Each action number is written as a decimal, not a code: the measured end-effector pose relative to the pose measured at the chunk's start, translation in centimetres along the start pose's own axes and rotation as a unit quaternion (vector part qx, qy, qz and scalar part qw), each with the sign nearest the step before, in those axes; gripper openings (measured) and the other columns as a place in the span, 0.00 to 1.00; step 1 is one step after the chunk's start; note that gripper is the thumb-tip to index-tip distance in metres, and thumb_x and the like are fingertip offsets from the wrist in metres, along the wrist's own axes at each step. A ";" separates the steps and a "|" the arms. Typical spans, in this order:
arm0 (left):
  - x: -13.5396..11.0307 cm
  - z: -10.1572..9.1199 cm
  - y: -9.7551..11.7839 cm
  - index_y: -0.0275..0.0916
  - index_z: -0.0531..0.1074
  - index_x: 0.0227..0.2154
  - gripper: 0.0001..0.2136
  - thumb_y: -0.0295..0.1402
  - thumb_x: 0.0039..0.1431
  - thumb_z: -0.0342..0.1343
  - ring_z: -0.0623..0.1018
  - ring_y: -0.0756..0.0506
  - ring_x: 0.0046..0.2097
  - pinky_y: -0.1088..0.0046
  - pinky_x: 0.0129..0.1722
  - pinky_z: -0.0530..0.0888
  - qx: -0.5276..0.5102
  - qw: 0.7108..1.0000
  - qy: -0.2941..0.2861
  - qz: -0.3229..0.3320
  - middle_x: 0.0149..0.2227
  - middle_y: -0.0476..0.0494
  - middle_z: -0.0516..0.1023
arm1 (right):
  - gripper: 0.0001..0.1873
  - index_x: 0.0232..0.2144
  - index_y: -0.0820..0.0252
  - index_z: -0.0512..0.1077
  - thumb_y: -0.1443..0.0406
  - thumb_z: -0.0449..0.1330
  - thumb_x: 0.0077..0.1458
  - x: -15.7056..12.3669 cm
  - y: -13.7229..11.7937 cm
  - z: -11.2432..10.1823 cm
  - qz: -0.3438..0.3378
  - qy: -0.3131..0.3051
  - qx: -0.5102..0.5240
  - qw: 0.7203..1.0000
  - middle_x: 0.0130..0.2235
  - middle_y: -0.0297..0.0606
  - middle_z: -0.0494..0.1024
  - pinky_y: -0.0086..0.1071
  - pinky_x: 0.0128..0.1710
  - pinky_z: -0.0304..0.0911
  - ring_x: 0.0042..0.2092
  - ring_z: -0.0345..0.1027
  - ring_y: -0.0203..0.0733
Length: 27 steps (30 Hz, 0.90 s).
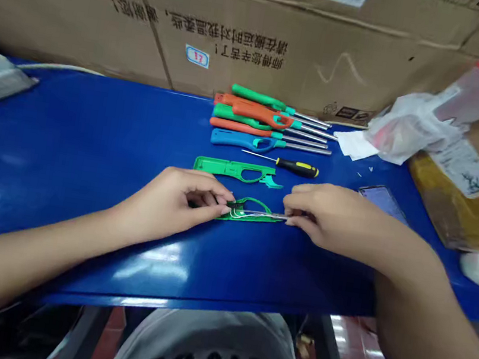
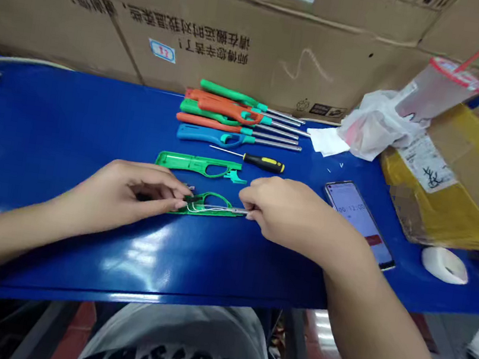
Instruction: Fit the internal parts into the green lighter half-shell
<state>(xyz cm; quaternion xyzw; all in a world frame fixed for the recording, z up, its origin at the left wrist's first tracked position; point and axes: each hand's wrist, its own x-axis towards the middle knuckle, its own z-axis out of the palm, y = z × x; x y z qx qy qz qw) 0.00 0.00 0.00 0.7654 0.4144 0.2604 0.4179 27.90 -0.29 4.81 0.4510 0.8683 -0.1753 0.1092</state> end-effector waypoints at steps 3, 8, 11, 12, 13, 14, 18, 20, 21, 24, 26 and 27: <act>0.1 0.1 -0.1 0.38 0.83 0.41 0.11 0.38 0.60 0.65 0.83 0.50 0.34 0.78 0.34 0.79 -0.004 1.000 0.005 -0.011 0.37 0.45 0.84 | 0.08 0.31 0.57 0.70 0.69 0.54 0.62 -0.3 0.0 0.0 -0.002 -0.002 -0.008 1.000 0.36 0.35 0.73 0.34 0.33 0.50 0.37 0.67 0.40; 0.2 0.2 -0.1 0.39 0.83 0.41 0.10 0.38 0.60 0.65 0.82 0.50 0.34 0.79 0.32 0.78 0.001 1.000 0.013 -0.010 0.38 0.44 0.84 | 0.11 0.28 0.58 0.68 0.70 0.53 0.64 -0.5 -0.7 0.2 0.009 0.013 -0.062 0.998 0.33 0.34 0.72 0.35 0.28 0.44 0.31 0.62 0.38; 0.4 0.1 -0.2 0.39 0.83 0.40 0.10 0.38 0.60 0.65 0.81 0.50 0.33 0.79 0.30 0.77 0.008 1.000 0.019 -0.007 0.38 0.44 0.84 | 0.12 0.29 0.57 0.68 0.71 0.52 0.65 -0.7 -1.1 0.4 -0.004 0.038 -0.083 0.996 0.32 0.34 0.72 0.35 0.27 0.42 0.28 0.59 0.38; 0.4 0.1 -0.3 0.39 0.83 0.40 0.10 0.38 0.60 0.65 0.80 0.51 0.32 0.80 0.29 0.76 0.009 1.000 0.021 -0.007 0.38 0.44 0.83 | 0.12 0.29 0.57 0.68 0.71 0.52 0.65 -0.7 -1.0 0.4 -0.006 0.043 -0.085 0.995 0.33 0.33 0.72 0.35 0.27 0.42 0.29 0.60 0.38; 0.5 0.1 -0.3 0.39 0.83 0.40 0.10 0.38 0.60 0.65 0.80 0.51 0.31 0.80 0.28 0.75 0.008 1.000 0.024 -0.008 0.38 0.44 0.83 | 0.12 0.29 0.57 0.69 0.70 0.53 0.65 -0.7 -0.9 0.4 -0.004 0.044 -0.083 0.996 0.33 0.33 0.73 0.35 0.27 0.43 0.30 0.61 0.38; 0.5 0.1 -0.3 0.39 0.83 0.40 0.10 0.38 0.60 0.65 0.79 0.52 0.30 0.80 0.27 0.75 0.006 1.000 0.027 -0.010 0.38 0.44 0.83 | 0.11 0.30 0.57 0.70 0.69 0.54 0.65 -0.7 -0.7 0.4 -0.002 0.044 -0.077 0.996 0.35 0.33 0.74 0.35 0.27 0.43 0.31 0.64 0.38; 0.5 0.1 -0.4 0.38 0.84 0.40 0.10 0.37 0.59 0.66 0.79 0.52 0.30 0.80 0.26 0.75 -0.015 0.999 0.047 -0.012 0.39 0.42 0.83 | 0.07 0.41 0.53 0.75 0.59 0.62 0.62 -0.4 -0.2 0.4 -0.011 0.091 -0.023 0.996 0.45 0.32 0.78 0.34 0.31 0.51 0.42 0.72 0.43; 0.3 0.2 -0.3 0.38 0.84 0.40 0.10 0.37 0.59 0.66 0.79 0.52 0.30 0.80 0.27 0.75 -0.024 0.998 0.053 -0.002 0.39 0.42 0.83 | 0.13 0.46 0.53 0.74 0.57 0.64 0.61 0.0 -0.4 0.7 -0.029 0.127 0.021 0.991 0.49 0.33 0.77 0.35 0.35 0.56 0.46 0.72 0.43; 0.3 0.2 -0.3 0.38 0.84 0.40 0.09 0.36 0.59 0.66 0.79 0.52 0.30 0.80 0.27 0.75 -0.026 0.998 0.055 0.006 0.40 0.43 0.83 | 0.14 0.47 0.53 0.74 0.57 0.64 0.61 0.2 -0.6 0.9 -0.040 0.133 0.046 0.989 0.49 0.33 0.76 0.34 0.36 0.57 0.46 0.72 0.42; 0.1 0.4 -0.2 0.38 0.84 0.40 0.09 0.35 0.59 0.67 0.80 0.52 0.31 0.80 0.30 0.76 -0.029 0.997 0.069 0.020 0.38 0.44 0.83 | 0.10 0.46 0.54 0.74 0.61 0.62 0.63 1.2 -1.5 1.8 -0.060 0.114 0.113 0.985 0.48 0.33 0.75 0.34 0.38 0.58 0.45 0.70 0.39; 0.1 0.5 0.0 0.38 0.84 0.39 0.08 0.35 0.59 0.67 0.80 0.52 0.32 0.80 0.32 0.77 -0.032 0.996 0.077 0.020 0.37 0.45 0.83 | 0.08 0.44 0.56 0.74 0.64 0.62 0.63 1.8 -1.9 2.4 -0.060 0.107 0.147 0.981 0.46 0.34 0.74 0.33 0.37 0.58 0.43 0.68 0.38; 0.0 0.5 0.0 0.38 0.84 0.39 0.08 0.35 0.59 0.67 0.80 0.52 0.32 0.81 0.32 0.77 -0.035 0.996 0.079 0.019 0.36 0.45 0.84 | 0.07 0.43 0.56 0.74 0.65 0.62 0.62 2.0 -1.9 2.6 -0.058 0.110 0.162 0.979 0.45 0.34 0.73 0.32 0.37 0.58 0.41 0.67 0.37</act>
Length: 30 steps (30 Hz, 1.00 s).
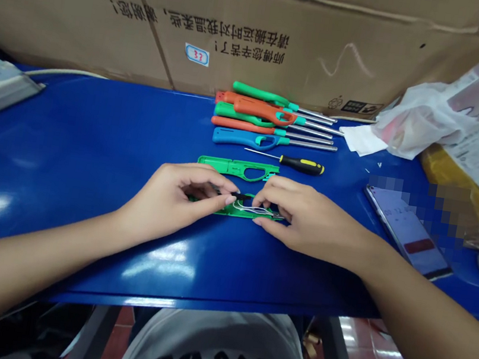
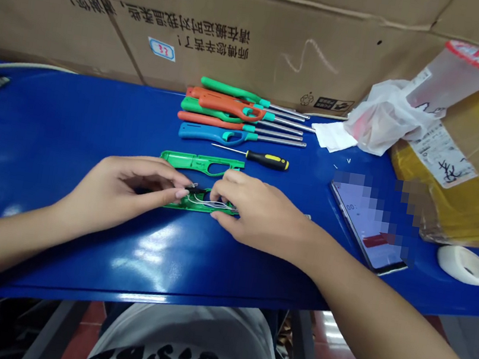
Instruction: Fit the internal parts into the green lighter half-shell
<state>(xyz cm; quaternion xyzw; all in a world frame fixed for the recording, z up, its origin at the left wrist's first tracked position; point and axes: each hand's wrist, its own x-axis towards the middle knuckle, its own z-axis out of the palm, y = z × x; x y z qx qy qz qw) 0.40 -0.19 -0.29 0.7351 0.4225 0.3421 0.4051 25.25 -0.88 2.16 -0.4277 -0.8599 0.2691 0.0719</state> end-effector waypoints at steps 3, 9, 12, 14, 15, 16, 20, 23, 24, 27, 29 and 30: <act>-0.1 0.1 0.0 0.39 0.84 0.38 0.08 0.35 0.58 0.67 0.81 0.51 0.34 0.81 0.34 0.77 -0.011 1.000 0.005 -0.010 0.36 0.46 0.85 | 0.04 0.38 0.58 0.74 0.67 0.64 0.60 0.3 0.2 0.3 0.005 0.016 0.031 0.999 0.41 0.33 0.72 0.31 0.36 0.57 0.36 0.63 0.35; -0.1 0.2 0.0 0.39 0.84 0.38 0.08 0.35 0.58 0.68 0.82 0.50 0.35 0.79 0.35 0.78 -0.029 0.999 0.008 -0.027 0.36 0.45 0.85 | 0.06 0.40 0.57 0.73 0.65 0.65 0.59 0.2 0.1 0.3 0.028 0.015 0.014 0.999 0.39 0.32 0.71 0.31 0.35 0.55 0.34 0.61 0.34; -0.1 0.2 0.0 0.38 0.84 0.38 0.08 0.35 0.57 0.67 0.82 0.49 0.34 0.78 0.34 0.77 -0.038 0.999 0.006 -0.030 0.36 0.44 0.85 | 0.05 0.40 0.56 0.73 0.65 0.64 0.60 0.2 -0.1 0.4 0.032 0.005 -0.001 0.999 0.42 0.32 0.71 0.32 0.35 0.55 0.35 0.62 0.35; 0.0 0.2 0.0 0.38 0.84 0.38 0.08 0.35 0.57 0.67 0.82 0.49 0.34 0.77 0.34 0.77 -0.043 0.999 0.006 -0.031 0.37 0.44 0.85 | 0.05 0.40 0.56 0.73 0.66 0.63 0.60 0.1 -0.2 0.4 0.034 0.004 -0.002 0.999 0.41 0.32 0.71 0.32 0.34 0.54 0.35 0.61 0.34; 0.0 0.2 0.0 0.38 0.84 0.38 0.08 0.35 0.57 0.67 0.82 0.49 0.35 0.77 0.34 0.78 -0.044 0.999 0.005 -0.031 0.37 0.44 0.85 | 0.04 0.39 0.57 0.73 0.66 0.63 0.60 0.1 -0.2 0.4 0.036 0.005 -0.001 0.999 0.40 0.32 0.71 0.32 0.34 0.54 0.34 0.60 0.34; 0.0 0.2 0.0 0.38 0.84 0.38 0.08 0.35 0.57 0.67 0.82 0.49 0.35 0.77 0.34 0.77 -0.045 0.998 0.006 -0.031 0.37 0.44 0.85 | 0.04 0.39 0.57 0.72 0.66 0.63 0.60 0.1 -0.2 0.4 0.040 0.006 0.000 0.999 0.39 0.31 0.70 0.32 0.34 0.54 0.33 0.60 0.34; 0.0 0.2 0.0 0.38 0.84 0.39 0.09 0.35 0.57 0.67 0.82 0.48 0.35 0.76 0.34 0.78 -0.046 0.998 0.003 -0.035 0.37 0.44 0.85 | 0.05 0.39 0.56 0.71 0.65 0.62 0.60 0.0 -0.3 0.2 0.055 -0.003 -0.001 0.999 0.39 0.32 0.70 0.32 0.35 0.55 0.34 0.60 0.35; 0.1 0.2 0.0 0.38 0.84 0.38 0.09 0.36 0.57 0.67 0.82 0.48 0.35 0.75 0.34 0.78 -0.045 0.998 0.002 -0.036 0.36 0.43 0.85 | 0.05 0.40 0.56 0.70 0.65 0.61 0.61 0.0 -0.4 0.2 0.059 -0.010 -0.001 0.998 0.42 0.33 0.70 0.33 0.36 0.55 0.36 0.61 0.36; 0.1 0.2 0.1 0.38 0.84 0.39 0.09 0.36 0.57 0.67 0.82 0.48 0.35 0.75 0.34 0.78 -0.044 0.998 0.002 -0.036 0.36 0.44 0.85 | 0.05 0.41 0.56 0.70 0.64 0.61 0.61 0.0 -0.4 0.2 0.060 -0.010 -0.001 0.998 0.42 0.33 0.70 0.33 0.36 0.55 0.36 0.61 0.37; 0.1 0.2 0.1 0.38 0.84 0.38 0.09 0.36 0.57 0.67 0.81 0.48 0.34 0.75 0.34 0.78 -0.043 0.998 0.001 -0.036 0.35 0.44 0.85 | 0.05 0.40 0.55 0.69 0.64 0.61 0.61 -0.1 -0.4 0.2 0.063 -0.009 -0.003 0.998 0.42 0.33 0.70 0.33 0.36 0.55 0.37 0.62 0.37; 0.1 0.2 0.1 0.38 0.84 0.39 0.09 0.36 0.58 0.67 0.81 0.48 0.34 0.75 0.34 0.78 -0.041 0.998 0.001 -0.037 0.36 0.44 0.85 | 0.05 0.40 0.55 0.69 0.64 0.61 0.61 -0.1 -0.4 0.3 0.064 -0.010 -0.003 0.998 0.41 0.33 0.70 0.33 0.36 0.55 0.37 0.63 0.37; 0.1 0.2 0.1 0.38 0.84 0.39 0.09 0.36 0.58 0.67 0.81 0.48 0.34 0.75 0.34 0.78 -0.039 0.999 0.001 -0.037 0.36 0.44 0.85 | 0.05 0.39 0.55 0.69 0.64 0.61 0.61 -0.1 -0.4 0.3 0.066 -0.011 -0.002 0.998 0.41 0.32 0.69 0.33 0.36 0.55 0.37 0.63 0.37</act>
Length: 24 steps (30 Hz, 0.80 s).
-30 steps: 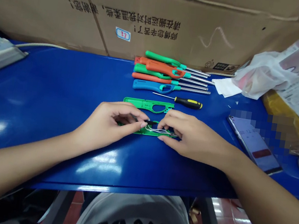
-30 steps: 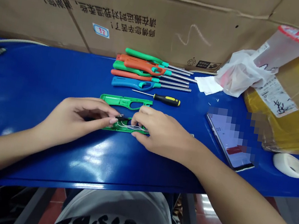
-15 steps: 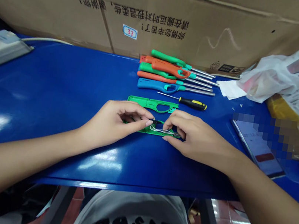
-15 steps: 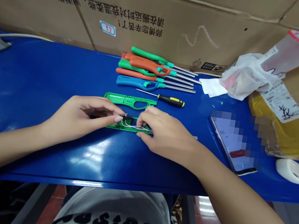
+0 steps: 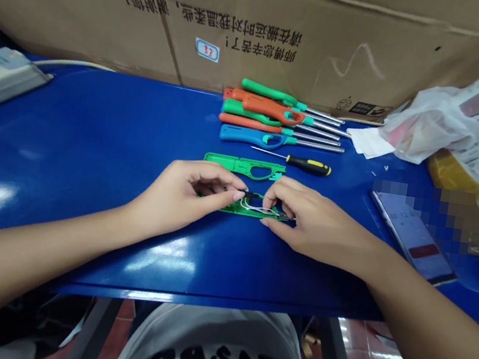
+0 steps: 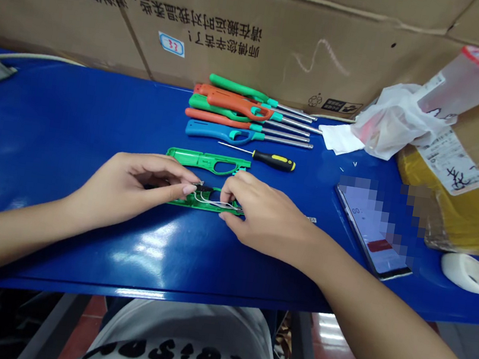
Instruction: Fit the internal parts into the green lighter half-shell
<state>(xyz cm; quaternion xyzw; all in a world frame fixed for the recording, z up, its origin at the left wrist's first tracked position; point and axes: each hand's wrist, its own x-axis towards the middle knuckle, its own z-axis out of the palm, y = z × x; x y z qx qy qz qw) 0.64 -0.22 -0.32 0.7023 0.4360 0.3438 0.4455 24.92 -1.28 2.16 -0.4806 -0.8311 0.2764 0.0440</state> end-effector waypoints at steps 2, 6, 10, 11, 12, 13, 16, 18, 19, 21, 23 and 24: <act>0.0 0.0 0.0 0.38 0.83 0.39 0.09 0.36 0.58 0.67 0.81 0.48 0.34 0.76 0.33 0.77 0.005 1.000 -0.002 -0.001 0.36 0.44 0.85 | 0.04 0.39 0.54 0.69 0.65 0.60 0.61 0.0 0.0 0.0 0.002 -0.001 0.003 1.000 0.41 0.31 0.69 0.33 0.35 0.55 0.37 0.63 0.37; -0.1 0.0 0.2 0.37 0.83 0.40 0.10 0.37 0.59 0.66 0.82 0.48 0.34 0.76 0.34 0.78 0.010 1.000 -0.009 -0.005 0.36 0.43 0.85 | 0.02 0.39 0.53 0.71 0.65 0.60 0.62 -0.1 0.0 0.0 0.001 0.000 0.007 1.000 0.41 0.30 0.69 0.33 0.36 0.55 0.37 0.63 0.36; -0.1 0.0 0.2 0.38 0.83 0.40 0.11 0.37 0.57 0.68 0.82 0.48 0.34 0.76 0.34 0.79 0.015 1.000 -0.019 0.002 0.35 0.44 0.85 | 0.02 0.38 0.54 0.71 0.65 0.59 0.61 -0.2 0.0 0.1 -0.001 0.009 0.011 1.000 0.41 0.31 0.70 0.33 0.36 0.55 0.38 0.64 0.36; -0.1 0.0 0.2 0.38 0.83 0.40 0.11 0.37 0.56 0.69 0.82 0.48 0.34 0.77 0.35 0.79 0.017 1.000 -0.021 0.004 0.35 0.45 0.85 | 0.02 0.38 0.54 0.71 0.65 0.59 0.61 -0.2 0.0 0.1 0.000 0.010 0.012 1.000 0.41 0.31 0.70 0.33 0.36 0.55 0.38 0.64 0.36; -0.1 -0.1 0.2 0.38 0.84 0.40 0.11 0.36 0.55 0.69 0.82 0.48 0.34 0.77 0.35 0.80 0.020 1.000 -0.023 0.007 0.34 0.45 0.85 | 0.02 0.37 0.54 0.71 0.65 0.59 0.61 -0.1 0.0 0.1 -0.001 0.011 0.013 1.000 0.41 0.31 0.71 0.33 0.36 0.55 0.38 0.64 0.36; -0.1 -0.1 0.2 0.38 0.84 0.40 0.11 0.36 0.55 0.70 0.83 0.48 0.34 0.77 0.35 0.80 0.022 0.999 -0.024 0.009 0.34 0.46 0.85 | 0.01 0.37 0.54 0.71 0.65 0.59 0.61 -0.1 0.0 0.1 -0.002 0.011 0.015 1.000 0.41 0.32 0.71 0.33 0.36 0.55 0.38 0.64 0.36; -0.1 -0.1 0.2 0.38 0.84 0.39 0.10 0.36 0.55 0.69 0.83 0.48 0.34 0.78 0.35 0.80 0.024 0.999 -0.026 0.009 0.34 0.46 0.85 | 0.02 0.37 0.54 0.72 0.66 0.59 0.61 0.0 0.0 0.0 -0.012 0.010 0.023 1.000 0.40 0.32 0.71 0.33 0.36 0.56 0.37 0.64 0.36; 0.0 -0.1 0.2 0.39 0.84 0.38 0.09 0.36 0.56 0.69 0.83 0.48 0.34 0.78 0.35 0.80 0.025 0.999 -0.023 0.010 0.35 0.45 0.86 | 0.02 0.36 0.55 0.72 0.66 0.59 0.61 0.0 0.0 -0.1 -0.019 0.013 0.032 0.999 0.39 0.32 0.73 0.33 0.36 0.56 0.36 0.64 0.36; 0.0 -0.1 0.3 0.39 0.84 0.38 0.09 0.36 0.57 0.68 0.83 0.48 0.35 0.77 0.34 0.80 0.026 0.999 -0.021 0.009 0.36 0.45 0.86 | 0.03 0.35 0.55 0.73 0.67 0.59 0.61 0.0 0.0 -0.1 -0.020 0.017 0.036 0.999 0.39 0.32 0.74 0.33 0.36 0.56 0.36 0.64 0.36; -0.1 -0.1 0.3 0.40 0.85 0.37 0.08 0.36 0.57 0.67 0.84 0.47 0.36 0.77 0.34 0.80 0.029 0.999 -0.013 0.007 0.37 0.44 0.87 | 0.04 0.35 0.56 0.73 0.68 0.58 0.60 -0.1 0.0 -0.2 -0.025 0.025 0.031 0.999 0.38 0.32 0.75 0.32 0.35 0.56 0.36 0.65 0.36; -0.1 -0.1 0.3 0.41 0.85 0.37 0.08 0.37 0.58 0.67 0.84 0.46 0.37 0.76 0.34 0.80 0.031 0.999 -0.009 0.004 0.38 0.44 0.87 | 0.05 0.36 0.56 0.74 0.69 0.58 0.60 -0.2 0.0 -0.2 -0.036 0.027 0.009 0.999 0.38 0.33 0.76 0.32 0.34 0.55 0.36 0.66 0.36; -0.1 -0.1 0.3 0.41 0.85 0.37 0.07 0.37 0.58 0.67 0.84 0.46 0.37 0.76 0.34 0.80 0.030 1.000 -0.008 0.005 0.38 0.44 0.87 | 0.06 0.37 0.56 0.74 0.69 0.58 0.60 -0.2 0.0 -0.2 -0.042 0.026 -0.002 0.999 0.38 0.33 0.76 0.32 0.34 0.55 0.36 0.66 0.37</act>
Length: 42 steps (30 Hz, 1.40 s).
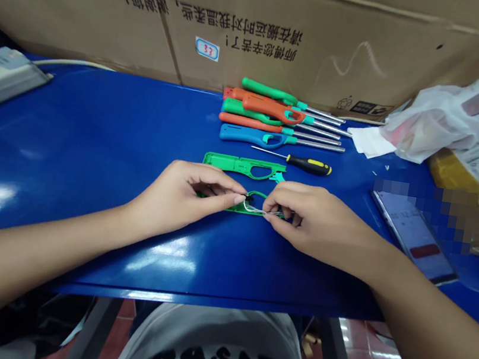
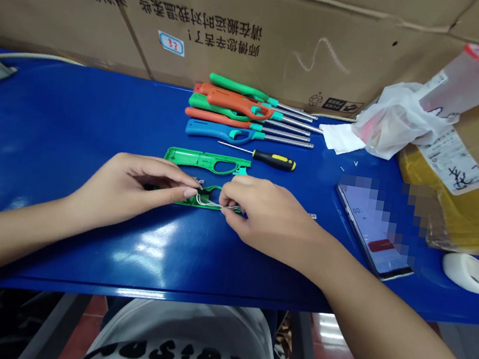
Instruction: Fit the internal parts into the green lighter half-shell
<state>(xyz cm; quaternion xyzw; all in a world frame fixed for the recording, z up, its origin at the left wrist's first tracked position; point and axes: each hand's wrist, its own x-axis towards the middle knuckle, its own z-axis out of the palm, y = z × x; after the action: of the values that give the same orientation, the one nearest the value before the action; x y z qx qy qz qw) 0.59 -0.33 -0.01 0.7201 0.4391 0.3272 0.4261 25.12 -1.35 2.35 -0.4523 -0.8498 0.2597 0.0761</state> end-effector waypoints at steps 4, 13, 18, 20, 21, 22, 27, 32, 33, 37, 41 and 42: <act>0.0 0.0 0.0 0.40 0.85 0.39 0.08 0.35 0.57 0.68 0.84 0.48 0.36 0.77 0.34 0.80 -0.008 1.000 0.000 0.009 0.38 0.45 0.87 | 0.07 0.37 0.57 0.74 0.71 0.57 0.60 -0.1 0.0 -0.1 -0.014 0.008 -0.019 1.000 0.37 0.33 0.77 0.32 0.34 0.55 0.36 0.67 0.37; -0.1 -0.2 -0.4 0.42 0.79 0.54 0.17 0.34 0.63 0.63 0.84 0.48 0.40 0.74 0.45 0.81 0.036 0.995 -0.071 0.063 0.43 0.46 0.86 | 0.06 0.36 0.58 0.72 0.71 0.56 0.59 -0.1 0.3 0.0 -0.032 0.016 -0.029 0.999 0.36 0.34 0.76 0.32 0.33 0.55 0.35 0.67 0.37; -0.2 -0.3 -0.5 0.45 0.74 0.60 0.21 0.32 0.64 0.61 0.82 0.47 0.46 0.72 0.51 0.78 0.101 0.982 -0.106 0.122 0.48 0.46 0.84 | 0.05 0.35 0.58 0.71 0.70 0.56 0.59 0.0 0.4 -0.1 -0.027 0.015 -0.031 0.999 0.37 0.34 0.76 0.32 0.33 0.54 0.35 0.66 0.37; -0.2 -0.4 -0.5 0.45 0.73 0.61 0.22 0.32 0.64 0.61 0.81 0.47 0.47 0.73 0.50 0.78 0.115 0.978 -0.112 0.131 0.48 0.45 0.83 | 0.05 0.36 0.57 0.71 0.70 0.56 0.59 0.0 0.4 -0.2 -0.025 0.014 -0.031 0.999 0.37 0.34 0.76 0.31 0.33 0.54 0.35 0.66 0.36; -0.2 -0.4 -0.5 0.44 0.73 0.61 0.22 0.32 0.64 0.61 0.81 0.47 0.47 0.73 0.49 0.77 0.118 0.978 -0.114 0.132 0.48 0.45 0.83 | 0.05 0.36 0.57 0.71 0.70 0.56 0.59 0.0 0.4 -0.2 -0.024 0.013 -0.031 0.999 0.37 0.34 0.76 0.31 0.33 0.54 0.35 0.66 0.36; -0.2 -0.4 -0.5 0.44 0.73 0.61 0.22 0.32 0.64 0.61 0.81 0.47 0.47 0.73 0.50 0.77 0.118 0.978 -0.115 0.131 0.48 0.45 0.82 | 0.05 0.36 0.57 0.71 0.70 0.56 0.59 0.1 0.4 -0.2 -0.022 0.012 -0.031 0.999 0.37 0.34 0.76 0.32 0.33 0.54 0.35 0.66 0.36; -0.2 -0.3 -0.6 0.45 0.73 0.61 0.22 0.31 0.65 0.61 0.80 0.48 0.48 0.74 0.52 0.75 0.098 0.979 -0.118 0.132 0.49 0.46 0.81 | 0.05 0.37 0.57 0.70 0.69 0.55 0.60 0.2 0.5 -0.1 -0.020 0.009 -0.036 0.999 0.38 0.33 0.75 0.32 0.33 0.54 0.35 0.65 0.36; -0.2 -0.4 -0.6 0.46 0.71 0.62 0.22 0.31 0.66 0.60 0.79 0.47 0.49 0.72 0.53 0.75 0.114 0.976 -0.122 0.138 0.51 0.45 0.81 | 0.04 0.37 0.57 0.69 0.69 0.55 0.60 0.0 0.3 -0.1 -0.017 0.010 -0.037 0.999 0.38 0.33 0.75 0.32 0.33 0.53 0.35 0.65 0.36; -0.2 -0.4 -0.6 0.46 0.71 0.63 0.23 0.31 0.66 0.60 0.79 0.46 0.50 0.71 0.53 0.75 0.119 0.975 -0.124 0.139 0.52 0.45 0.81 | 0.04 0.37 0.57 0.69 0.69 0.55 0.60 0.0 0.3 -0.2 -0.017 0.010 -0.037 0.999 0.38 0.33 0.75 0.32 0.33 0.53 0.35 0.65 0.36; -0.1 -0.4 -0.7 0.46 0.70 0.63 0.23 0.32 0.66 0.59 0.78 0.45 0.53 0.70 0.54 0.74 0.132 0.971 -0.131 0.151 0.53 0.45 0.80 | 0.04 0.36 0.56 0.68 0.69 0.55 0.59 -0.1 0.1 -0.2 -0.016 0.013 -0.041 0.999 0.37 0.32 0.74 0.32 0.32 0.52 0.34 0.64 0.36; -0.1 -0.3 -0.8 0.45 0.70 0.63 0.23 0.30 0.66 0.60 0.78 0.47 0.52 0.72 0.55 0.73 0.119 0.972 -0.123 0.164 0.52 0.46 0.81 | 0.04 0.37 0.56 0.68 0.69 0.56 0.59 -0.1 0.2 -0.1 -0.018 0.014 -0.046 0.999 0.37 0.31 0.74 0.32 0.33 0.52 0.35 0.65 0.36; -0.1 -0.3 -0.8 0.45 0.71 0.62 0.23 0.30 0.66 0.60 0.78 0.47 0.52 0.73 0.54 0.74 0.115 0.972 -0.121 0.165 0.51 0.46 0.81 | 0.04 0.37 0.56 0.68 0.69 0.56 0.60 -0.1 0.2 0.0 -0.019 0.014 -0.047 0.999 0.37 0.31 0.74 0.32 0.33 0.52 0.35 0.65 0.36</act>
<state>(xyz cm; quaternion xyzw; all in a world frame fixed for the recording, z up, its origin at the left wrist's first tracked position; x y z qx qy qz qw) -0.02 -0.10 -0.61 0.8609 0.2939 0.2506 0.3311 25.35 -1.30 2.27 -0.4427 -0.8685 0.2115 0.0716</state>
